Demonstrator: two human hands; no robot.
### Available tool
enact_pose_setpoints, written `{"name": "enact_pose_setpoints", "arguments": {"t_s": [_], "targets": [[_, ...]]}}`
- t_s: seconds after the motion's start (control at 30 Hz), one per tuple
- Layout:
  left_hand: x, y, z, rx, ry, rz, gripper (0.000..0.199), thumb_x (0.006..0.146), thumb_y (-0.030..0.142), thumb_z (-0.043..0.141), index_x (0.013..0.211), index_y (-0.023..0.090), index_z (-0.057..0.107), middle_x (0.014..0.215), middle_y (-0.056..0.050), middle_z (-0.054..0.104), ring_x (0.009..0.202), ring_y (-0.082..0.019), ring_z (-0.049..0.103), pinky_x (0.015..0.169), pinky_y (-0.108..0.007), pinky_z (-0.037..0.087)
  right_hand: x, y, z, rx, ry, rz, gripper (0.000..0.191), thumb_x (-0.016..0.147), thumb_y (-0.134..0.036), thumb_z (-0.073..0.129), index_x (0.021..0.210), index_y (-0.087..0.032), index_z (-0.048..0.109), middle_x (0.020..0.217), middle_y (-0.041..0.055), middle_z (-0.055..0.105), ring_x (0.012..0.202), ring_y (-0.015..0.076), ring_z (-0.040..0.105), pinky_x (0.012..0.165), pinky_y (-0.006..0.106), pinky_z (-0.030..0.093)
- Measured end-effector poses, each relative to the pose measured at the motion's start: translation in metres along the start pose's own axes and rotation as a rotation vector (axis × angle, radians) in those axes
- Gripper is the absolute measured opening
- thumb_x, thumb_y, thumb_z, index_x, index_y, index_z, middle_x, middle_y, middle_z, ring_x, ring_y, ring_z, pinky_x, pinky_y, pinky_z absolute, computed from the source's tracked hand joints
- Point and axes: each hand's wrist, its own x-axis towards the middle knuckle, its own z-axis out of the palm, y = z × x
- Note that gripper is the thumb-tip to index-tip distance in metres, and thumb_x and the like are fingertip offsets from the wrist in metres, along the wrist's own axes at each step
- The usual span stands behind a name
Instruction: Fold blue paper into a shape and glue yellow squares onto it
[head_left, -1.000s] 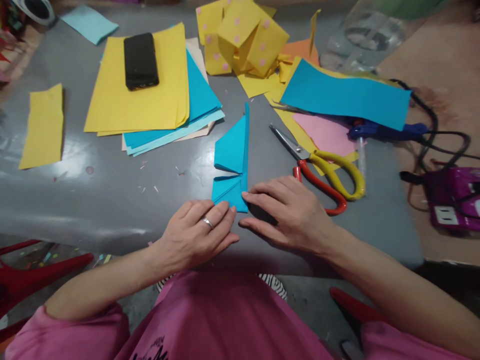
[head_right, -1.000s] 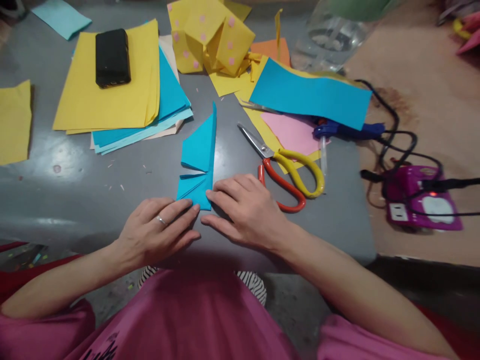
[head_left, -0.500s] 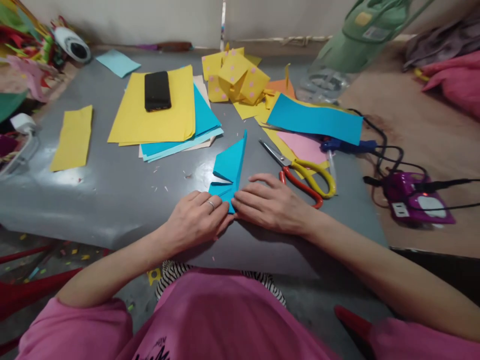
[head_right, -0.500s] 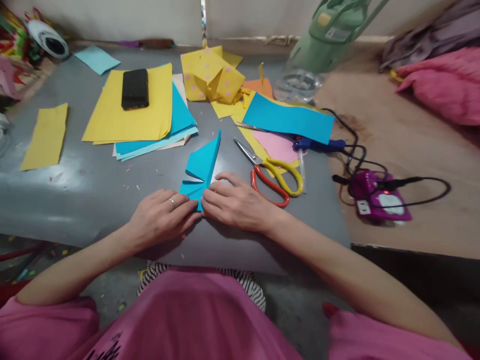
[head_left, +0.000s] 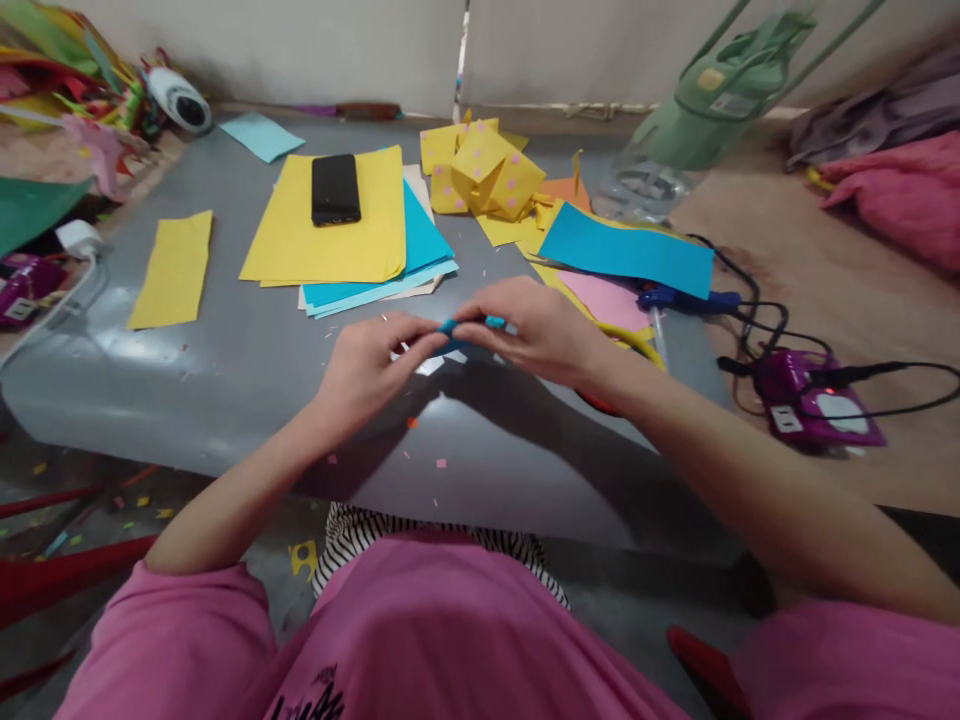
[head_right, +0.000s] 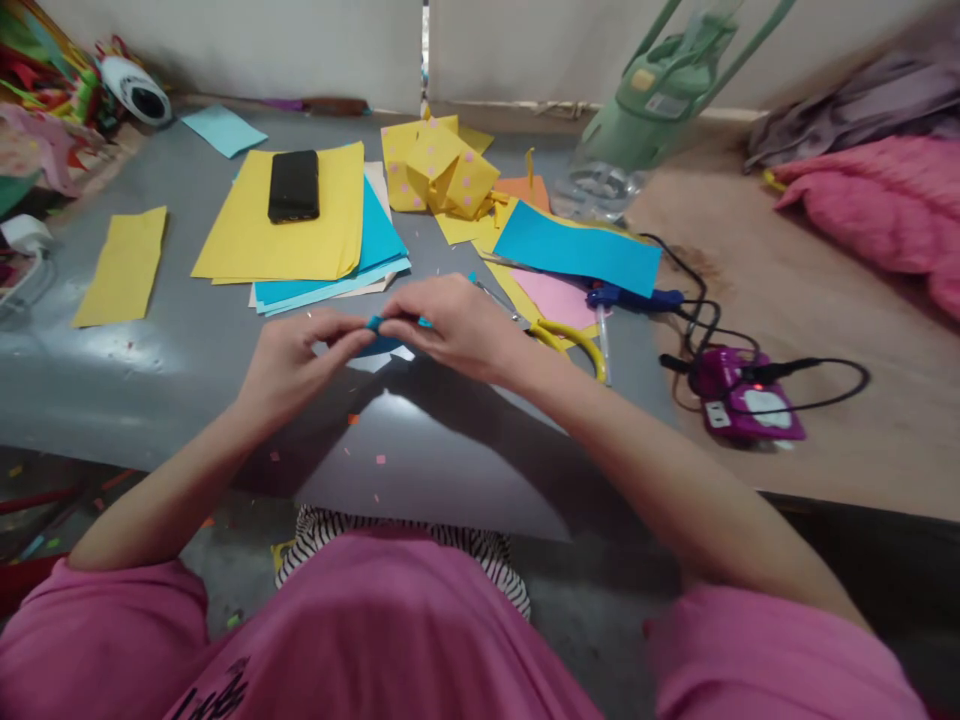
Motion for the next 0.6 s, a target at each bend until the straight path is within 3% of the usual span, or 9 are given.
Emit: {"name": "enact_pose_setpoints", "arguments": {"t_s": [0.1,0.23,0.47,0.6], "targets": [[0.018,-0.009,-0.008,-0.372,-0.059,-0.324,0.037,0.091,0.051,0.066,0.097,0.017,0.079,0.079,-0.002,0.074,0.071,-0.013,0.064,0.068,-0.025,0.052,0.035,-0.003,-0.014,0.029,-0.047,0.158,0.024,0.097,-0.034,0.057,0.095,-0.017,0.075,0.083,0.0023,0.072,0.076,0.0155,0.059,0.068,0.029,0.037],[0.028,-0.02,-0.007,-0.688,-0.101,-0.546,0.037,0.084,0.053,0.073,0.092,0.017,0.076,0.081,-0.003,0.073,0.072,-0.012,0.067,0.073,-0.026,0.056,0.067,-0.007,-0.018,-0.043,-0.152,0.251,0.025,0.094,-0.031,0.056,0.085,-0.016,0.074,0.071,0.0011,0.065,0.068,0.0131,0.051,0.063,0.029,0.031],[0.029,-0.023,-0.001,-0.781,-0.126,-0.661,0.015,0.089,0.032,0.069,0.093,0.019,0.075,0.087,-0.002,0.074,0.074,-0.011,0.069,0.076,-0.028,0.058,0.087,-0.011,-0.01,-0.162,-0.216,0.286,0.024,0.09,-0.027,0.063,0.073,-0.015,0.074,0.068,0.0022,0.066,0.068,0.0133,0.053,0.063,0.03,0.031],[0.03,-0.023,0.0,-0.864,-0.125,-0.683,0.014,0.091,0.028,0.066,0.091,0.018,0.075,0.085,-0.003,0.075,0.076,-0.012,0.069,0.078,-0.03,0.059,0.088,-0.012,-0.007,-0.171,-0.2,0.275,0.035,0.095,-0.032,0.054,0.083,-0.011,0.079,0.078,0.0031,0.072,0.074,0.0127,0.061,0.065,0.03,0.034]]}}
